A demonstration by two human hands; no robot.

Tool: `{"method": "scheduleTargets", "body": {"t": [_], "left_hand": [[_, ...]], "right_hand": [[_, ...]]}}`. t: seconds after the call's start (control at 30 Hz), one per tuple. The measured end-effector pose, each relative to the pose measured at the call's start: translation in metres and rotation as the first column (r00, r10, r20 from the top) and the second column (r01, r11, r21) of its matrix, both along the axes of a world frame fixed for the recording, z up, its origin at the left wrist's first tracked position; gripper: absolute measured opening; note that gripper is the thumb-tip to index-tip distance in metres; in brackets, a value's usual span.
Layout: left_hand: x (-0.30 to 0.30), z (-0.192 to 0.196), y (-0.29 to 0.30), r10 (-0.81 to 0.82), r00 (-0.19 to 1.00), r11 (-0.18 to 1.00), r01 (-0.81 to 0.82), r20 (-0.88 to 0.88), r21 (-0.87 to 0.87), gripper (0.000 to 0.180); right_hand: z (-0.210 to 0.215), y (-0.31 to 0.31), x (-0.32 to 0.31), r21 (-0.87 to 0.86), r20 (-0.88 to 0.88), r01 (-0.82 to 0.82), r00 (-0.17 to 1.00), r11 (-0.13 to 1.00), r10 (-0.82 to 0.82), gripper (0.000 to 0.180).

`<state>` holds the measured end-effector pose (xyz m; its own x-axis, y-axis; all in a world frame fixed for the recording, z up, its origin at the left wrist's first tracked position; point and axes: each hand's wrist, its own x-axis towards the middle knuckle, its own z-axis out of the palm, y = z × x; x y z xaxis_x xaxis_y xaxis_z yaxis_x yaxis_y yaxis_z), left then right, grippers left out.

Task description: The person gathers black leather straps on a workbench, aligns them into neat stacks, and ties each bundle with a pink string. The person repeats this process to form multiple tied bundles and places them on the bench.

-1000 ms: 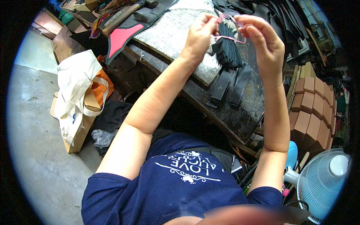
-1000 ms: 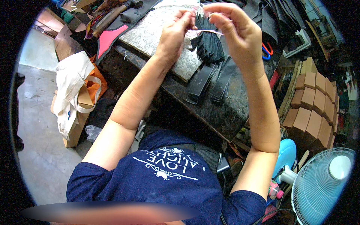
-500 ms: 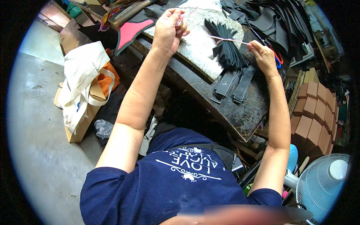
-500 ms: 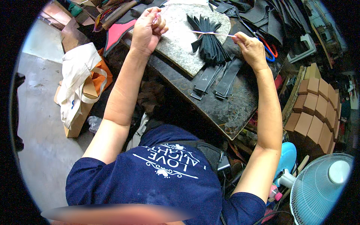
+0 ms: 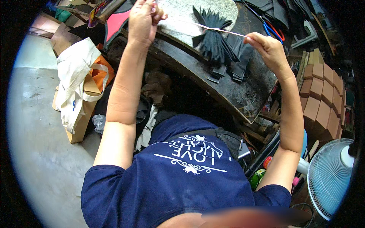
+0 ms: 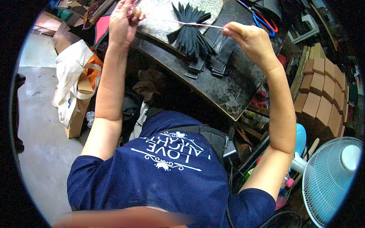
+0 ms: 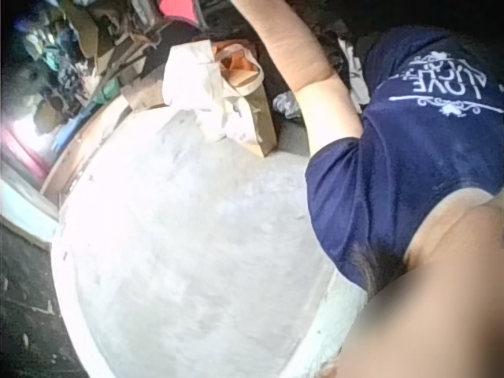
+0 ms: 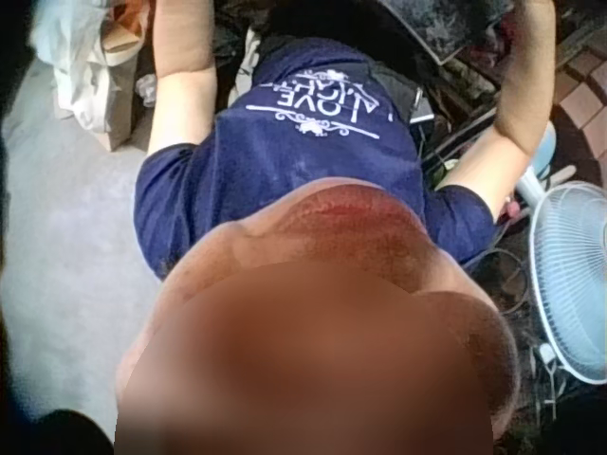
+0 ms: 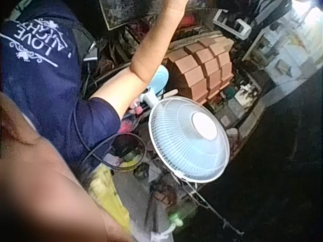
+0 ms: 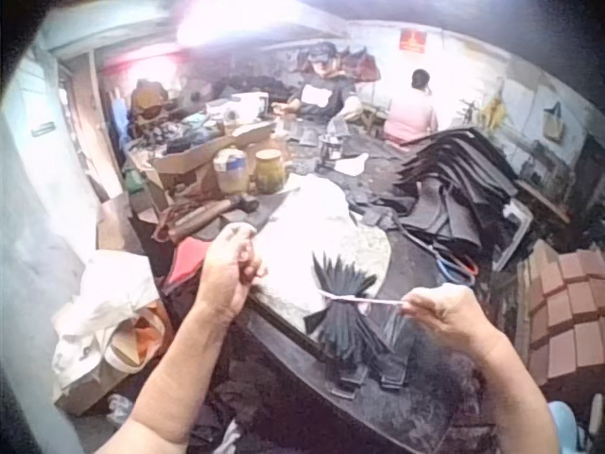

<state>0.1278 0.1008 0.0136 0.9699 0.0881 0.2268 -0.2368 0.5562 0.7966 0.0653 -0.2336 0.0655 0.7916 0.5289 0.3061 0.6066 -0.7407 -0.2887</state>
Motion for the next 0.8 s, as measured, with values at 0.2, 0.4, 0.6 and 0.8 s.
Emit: {"method": "scheduleTargets", "body": {"t": [0.2,0.4,0.6,0.8], "left_hand": [[0.018,0.027,0.004,0.096,0.978,0.981,-0.125,0.186,0.150,0.012],[0.036,0.023,0.022,0.151,0.939,0.827,-0.291,0.309,0.481,0.015],[-0.020,0.030,0.007,0.086,0.120,-0.144,-0.981,0.989,0.132,0.016],[-0.113,0.012,-0.077,-0.184,0.773,0.137,-0.592,0.608,0.794,0.010]], "right_hand": [[0.009,0.012,0.035,-0.078,0.160,0.128,0.981,0.989,-0.114,0.027],[0.012,0.021,0.056,-0.107,0.698,-0.029,0.710,0.994,0.096,0.017],[0.002,-0.024,-0.005,-0.136,-0.015,0.524,0.848,0.841,-0.530,0.035],[-0.027,0.016,-0.054,-0.232,0.247,0.486,0.867,0.843,-0.432,0.046]]}}
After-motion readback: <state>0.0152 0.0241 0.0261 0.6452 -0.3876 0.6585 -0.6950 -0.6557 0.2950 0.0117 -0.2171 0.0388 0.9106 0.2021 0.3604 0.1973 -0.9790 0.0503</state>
